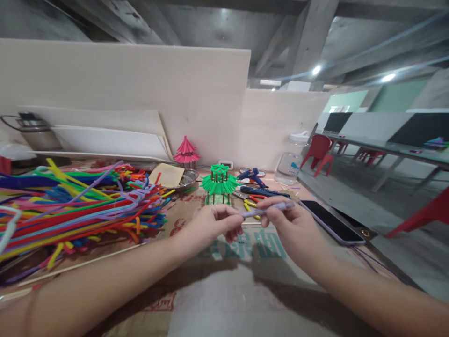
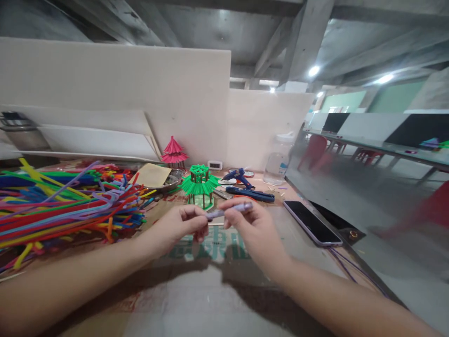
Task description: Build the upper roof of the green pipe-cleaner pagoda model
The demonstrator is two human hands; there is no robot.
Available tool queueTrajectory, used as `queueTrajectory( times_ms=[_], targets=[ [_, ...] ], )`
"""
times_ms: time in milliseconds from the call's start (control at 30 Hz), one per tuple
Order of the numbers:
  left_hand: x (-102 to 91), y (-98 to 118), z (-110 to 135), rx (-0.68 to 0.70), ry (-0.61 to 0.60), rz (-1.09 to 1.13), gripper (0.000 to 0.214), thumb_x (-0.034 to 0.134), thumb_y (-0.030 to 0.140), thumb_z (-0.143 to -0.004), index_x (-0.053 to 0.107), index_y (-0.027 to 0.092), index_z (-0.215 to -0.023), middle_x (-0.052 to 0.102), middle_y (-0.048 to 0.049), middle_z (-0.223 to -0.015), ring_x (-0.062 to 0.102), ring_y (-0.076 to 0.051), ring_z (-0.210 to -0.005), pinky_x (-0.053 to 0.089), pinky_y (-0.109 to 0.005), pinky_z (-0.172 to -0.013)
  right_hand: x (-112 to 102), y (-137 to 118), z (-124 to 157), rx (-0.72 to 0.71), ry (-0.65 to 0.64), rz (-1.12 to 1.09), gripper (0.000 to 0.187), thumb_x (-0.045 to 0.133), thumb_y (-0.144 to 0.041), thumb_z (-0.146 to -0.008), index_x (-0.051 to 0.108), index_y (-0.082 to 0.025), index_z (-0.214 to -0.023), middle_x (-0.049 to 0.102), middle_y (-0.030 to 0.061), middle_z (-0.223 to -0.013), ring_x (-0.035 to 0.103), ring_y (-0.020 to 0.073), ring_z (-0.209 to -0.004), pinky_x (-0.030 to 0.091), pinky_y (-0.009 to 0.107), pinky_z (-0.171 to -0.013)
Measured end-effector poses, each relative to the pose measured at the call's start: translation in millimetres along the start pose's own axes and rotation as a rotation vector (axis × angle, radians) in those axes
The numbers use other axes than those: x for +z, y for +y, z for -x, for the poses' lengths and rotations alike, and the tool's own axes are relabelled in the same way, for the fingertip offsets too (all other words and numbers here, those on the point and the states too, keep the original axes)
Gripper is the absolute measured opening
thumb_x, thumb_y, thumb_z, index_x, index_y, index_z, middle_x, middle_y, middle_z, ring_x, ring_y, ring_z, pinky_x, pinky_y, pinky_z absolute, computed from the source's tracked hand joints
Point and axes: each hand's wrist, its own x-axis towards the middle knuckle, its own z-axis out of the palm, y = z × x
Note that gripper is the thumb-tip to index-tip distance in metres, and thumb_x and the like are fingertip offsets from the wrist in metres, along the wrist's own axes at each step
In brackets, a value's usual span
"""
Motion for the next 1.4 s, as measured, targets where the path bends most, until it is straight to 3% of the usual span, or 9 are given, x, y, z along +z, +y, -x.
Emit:
queueTrajectory(
  times_ms=[133,200,300,367,433,567,767,933,1400],
  targets=[
    [3.9,-18,1,0.108,0.015,-0.183,0.046,0.062,0.060,-0.088,0.066,0.016,-0.075,0.063,-0.0015,-0.066,0.056,-0.013,-0.060,0.046,-0.025,-0.061,11,3,-36,0.129,0.018,-0.249,0.042,0.066,-0.063,-0.088,0.065,-0.021,-0.079,0.064,0.0026,-0.084,0.062,0.0166,-0.082,0.053,0.031,-0.079],
    [2.3,-25,-2,0.157,0.044,-0.266,0.040,0.056,0.051,-0.094,0.067,0.016,-0.079,0.069,-0.0048,-0.076,0.062,-0.017,-0.073,0.050,-0.029,-0.073,21,-3,-58,0.286,-0.010,-0.470,0.040,0.066,-0.056,-0.090,0.057,-0.021,-0.074,0.058,-0.0013,-0.070,0.057,0.0122,-0.065,0.054,0.028,-0.070],
    [-0.4,-35,-3,0.220,0.115,-0.346,0.023,0.059,0.037,-0.094,0.071,0.018,-0.095,0.074,-0.0080,-0.102,0.064,-0.022,-0.099,0.049,-0.034,-0.094,33,-19,-81,0.411,0.024,-0.689,0.048,0.055,-0.055,-0.098,0.047,-0.020,-0.066,0.035,-0.0079,-0.050,0.030,0.0067,-0.042,0.033,0.018,-0.042],
    [-0.8,-40,-1,0.331,0.138,-0.446,0.020,0.060,0.033,-0.095,0.071,0.019,-0.104,0.073,-0.0082,-0.112,0.063,-0.023,-0.109,0.046,-0.036,-0.101,35,-28,-87,0.463,0.020,-0.778,0.055,0.043,-0.057,-0.101,0.038,-0.021,-0.060,0.028,-0.0082,-0.046,0.020,0.0065,-0.039,0.020,0.018,-0.036],
    [0.0,-42,2,0.469,0.122,-0.552,0.018,0.060,0.031,-0.097,0.071,0.019,-0.105,0.073,-0.0075,-0.112,0.063,-0.022,-0.109,0.045,-0.037,-0.102,33,-31,-87,0.505,0.003,-0.824,0.056,0.033,-0.052,-0.104,0.032,-0.021,-0.057,0.025,-0.0075,-0.044,0.016,0.0068,-0.037,0.016,0.019,-0.035],
    [2.1,-42,4,0.581,0.058,-0.657,0.016,0.061,0.028,-0.098,0.071,0.018,-0.107,0.073,-0.0061,-0.106,0.063,-0.020,-0.106,0.046,-0.036,-0.099,25,-27,-85,0.550,0.025,-0.874,0.049,0.029,-0.040,-0.101,0.026,-0.023,-0.055,0.020,-0.0073,-0.043,0.012,0.0072,-0.037,0.011,0.020,-0.034],
    [0.3,-41,0,0.525,0.084,-0.711,0.014,0.065,0.029,-0.097,0.070,0.018,-0.104,0.072,-0.0053,-0.104,0.063,-0.020,-0.104,0.047,-0.035,-0.095,22,-18,-86,0.523,0.035,-0.872,0.046,0.033,-0.044,-0.098,0.029,-0.023,-0.058,0.022,-0.0068,-0.045,0.012,0.0079,-0.039,0.011,0.022,-0.037],
    [1.3,-39,0,0.598,0.106,-0.751,0.012,0.065,0.027,-0.097,0.069,0.017,-0.100,0.071,-0.0048,-0.101,0.063,-0.020,-0.103,0.046,-0.033,-0.095,23,-13,-82,0.521,-0.024,-0.791,0.043,0.043,-0.045,-0.095,0.029,-0.024,-0.060,0.020,-0.0077,-0.046,0.013,0.0085,-0.039,0.013,0.025,-0.040],
    [1.2,-35,0,0.598,0.101,-0.751,0.012,0.072,0.027,-0.092,0.066,0.017,-0.093,0.069,-0.0014,-0.092,0.062,-0.017,-0.094,0.046,-0.031,-0.091,26,-19,-79,0.542,0.022,-0.737,0.037,0.033,-0.036,-0.095,0.028,-0.024,-0.060,0.016,-0.0059,-0.047,0.009,0.0104,-0.042,0.010,0.027,-0.043]
  ],
)
